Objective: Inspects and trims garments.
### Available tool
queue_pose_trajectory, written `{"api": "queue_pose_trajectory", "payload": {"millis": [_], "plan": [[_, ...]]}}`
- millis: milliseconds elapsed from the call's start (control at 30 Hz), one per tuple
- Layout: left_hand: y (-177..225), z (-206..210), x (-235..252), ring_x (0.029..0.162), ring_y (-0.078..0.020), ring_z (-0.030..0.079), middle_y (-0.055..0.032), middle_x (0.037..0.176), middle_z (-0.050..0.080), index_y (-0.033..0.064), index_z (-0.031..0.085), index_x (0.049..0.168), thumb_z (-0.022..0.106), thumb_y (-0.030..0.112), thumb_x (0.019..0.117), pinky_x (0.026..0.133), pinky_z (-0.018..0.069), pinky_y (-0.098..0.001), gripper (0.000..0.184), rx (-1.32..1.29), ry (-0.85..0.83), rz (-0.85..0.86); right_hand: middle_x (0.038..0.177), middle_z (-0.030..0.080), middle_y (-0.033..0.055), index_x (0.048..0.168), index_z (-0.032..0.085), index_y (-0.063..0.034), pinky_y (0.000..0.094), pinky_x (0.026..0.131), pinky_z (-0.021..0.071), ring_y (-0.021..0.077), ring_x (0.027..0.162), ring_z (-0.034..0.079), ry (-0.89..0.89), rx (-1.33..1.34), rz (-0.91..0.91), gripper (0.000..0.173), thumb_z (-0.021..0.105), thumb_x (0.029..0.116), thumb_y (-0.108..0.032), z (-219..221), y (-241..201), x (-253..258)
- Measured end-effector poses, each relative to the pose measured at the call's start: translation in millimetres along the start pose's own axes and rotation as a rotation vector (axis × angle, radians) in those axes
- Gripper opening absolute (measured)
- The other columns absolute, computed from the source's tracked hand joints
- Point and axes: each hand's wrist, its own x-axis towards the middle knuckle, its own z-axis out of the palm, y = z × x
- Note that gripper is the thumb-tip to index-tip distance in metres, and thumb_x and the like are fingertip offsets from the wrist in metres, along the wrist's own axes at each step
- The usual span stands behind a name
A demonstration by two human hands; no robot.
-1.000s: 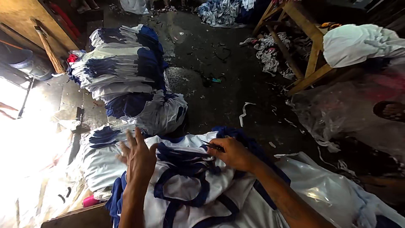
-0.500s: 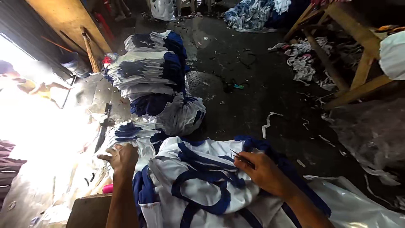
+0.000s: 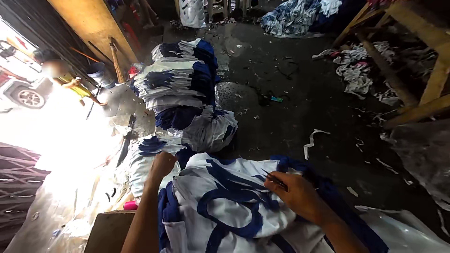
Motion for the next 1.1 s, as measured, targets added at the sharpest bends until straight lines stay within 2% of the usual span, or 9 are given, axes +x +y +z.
{"api": "queue_pose_trajectory", "payload": {"millis": [33, 100, 233, 333, 467, 633, 867, 1000, 1100], "plan": [[15, 3, 1, 0.102, -0.0446, 0.066, -0.0264, 0.100, 0.070, -0.0034, 0.074, 0.099, 0.057, 0.035, 0.1055, 0.092, 0.0480, -0.0666, 0.043, -0.045, 0.033, 0.038, 0.074, 0.066, 0.0095, 0.096, 0.074, -0.0066, 0.0545, 0.063, 0.0522, 0.0278, 0.069, 0.065, -0.012, 0.001, -0.003, 0.043, 0.056, 0.0991, -0.046, 0, -1, 2], [50, 18, 4, 0.093, -0.0436, 0.067, -0.0254, 0.090, 0.070, -0.0041, 0.073, 0.091, 0.060, 0.031, 0.1040, 0.086, 0.0497, -0.0655, 0.040, -0.154, 0.111, 0.124, 0.075, 0.067, 0.0112, 0.098, 0.074, -0.0051, 0.0555, 0.064, 0.0526, 0.0294, 0.070, 0.066, -0.027, 0.009, -0.023, 0.042, 0.057, 0.0995, -0.043, -1, -4, 2], [120, 65, 21, 0.112, -0.0412, 0.067, -0.0240, 0.117, 0.070, -0.0009, 0.071, 0.121, 0.062, 0.022, 0.1023, 0.099, 0.0496, -0.0633, 0.031, -0.268, -0.053, 0.395, 0.073, 0.065, 0.0095, 0.095, 0.073, -0.0055, 0.0507, 0.062, 0.0517, 0.0262, 0.067, 0.063, -0.031, 0.023, -0.053, 0.043, 0.057, 0.0993, -0.045, 1, -4, 4], [147, 105, 42, 0.116, -0.0425, 0.064, -0.0266, 0.118, 0.068, -0.0032, 0.069, 0.120, 0.067, 0.028, 0.0995, 0.102, 0.0475, -0.0626, 0.037, -0.148, -0.259, 0.487, 0.072, 0.064, 0.0088, 0.094, 0.073, -0.0062, 0.0496, 0.061, 0.0510, 0.0257, 0.066, 0.063, -0.007, 0.000, -0.062, 0.043, 0.056, 0.0992, -0.046, 3, -2, 3], [151, 115, 37, 0.104, -0.0367, 0.068, -0.0210, 0.105, 0.072, -0.0002, 0.075, 0.107, 0.065, 0.020, 0.1008, 0.096, 0.0501, -0.0573, 0.023, -0.114, -0.321, 0.511, 0.071, 0.066, 0.0080, 0.091, 0.073, -0.0070, 0.0485, 0.058, 0.0521, 0.0251, 0.064, 0.065, 0.082, -0.052, -0.086, 0.038, 0.059, 0.0970, -0.042, 5, 0, -4], [142, 99, 15, 0.068, -0.0145, 0.065, -0.0085, 0.082, 0.071, 0.0019, 0.073, 0.110, 0.056, 0.020, 0.1064, 0.072, 0.0568, -0.0360, 0.025, -0.563, -0.236, 0.477, 0.071, 0.065, 0.0089, 0.091, 0.072, -0.0066, 0.0490, 0.058, 0.0512, 0.0262, 0.064, 0.064, 0.052, -0.052, -0.064, 0.039, 0.058, 0.0981, -0.042, 6, -3, 0], [127, 94, -32, 0.065, -0.0119, 0.069, -0.0036, 0.076, 0.072, 0.0036, 0.073, 0.105, 0.058, 0.017, 0.1055, 0.066, 0.0593, -0.0310, 0.020, -0.808, 0.011, 0.461, 0.079, 0.067, 0.0130, 0.099, 0.072, -0.0053, 0.0560, 0.071, 0.0508, 0.0313, 0.078, 0.066, -0.174, -0.005, 0.097, 0.040, 0.057, 0.1020, -0.043, -3, -15, 23], [125, 98, -50, 0.073, -0.0146, 0.071, -0.0053, 0.081, 0.072, 0.0011, 0.066, 0.105, 0.051, 0.014, 0.1073, 0.073, 0.0605, -0.0340, 0.020, -0.842, 0.053, 0.472, 0.079, 0.063, 0.0063, 0.115, 0.068, -0.0086, 0.0445, 0.069, 0.0519, 0.0202, 0.072, 0.061, -0.193, 0.138, 0.087, 0.040, 0.057, 0.1027, -0.045, -9, -12, 35], [125, 96, -56, 0.074, -0.0140, 0.073, -0.0057, 0.084, 0.072, -0.0001, 0.064, 0.104, 0.048, 0.011, 0.1079, 0.075, 0.0621, -0.0328, 0.020, -0.893, 0.063, 0.519, 0.079, 0.060, 0.0046, 0.128, 0.061, -0.0091, 0.0428, 0.064, 0.0521, 0.0184, 0.067, 0.059, -0.111, 0.141, -0.003, 0.039, 0.046, 0.1077, -0.038, -8, -18, 42]]}}
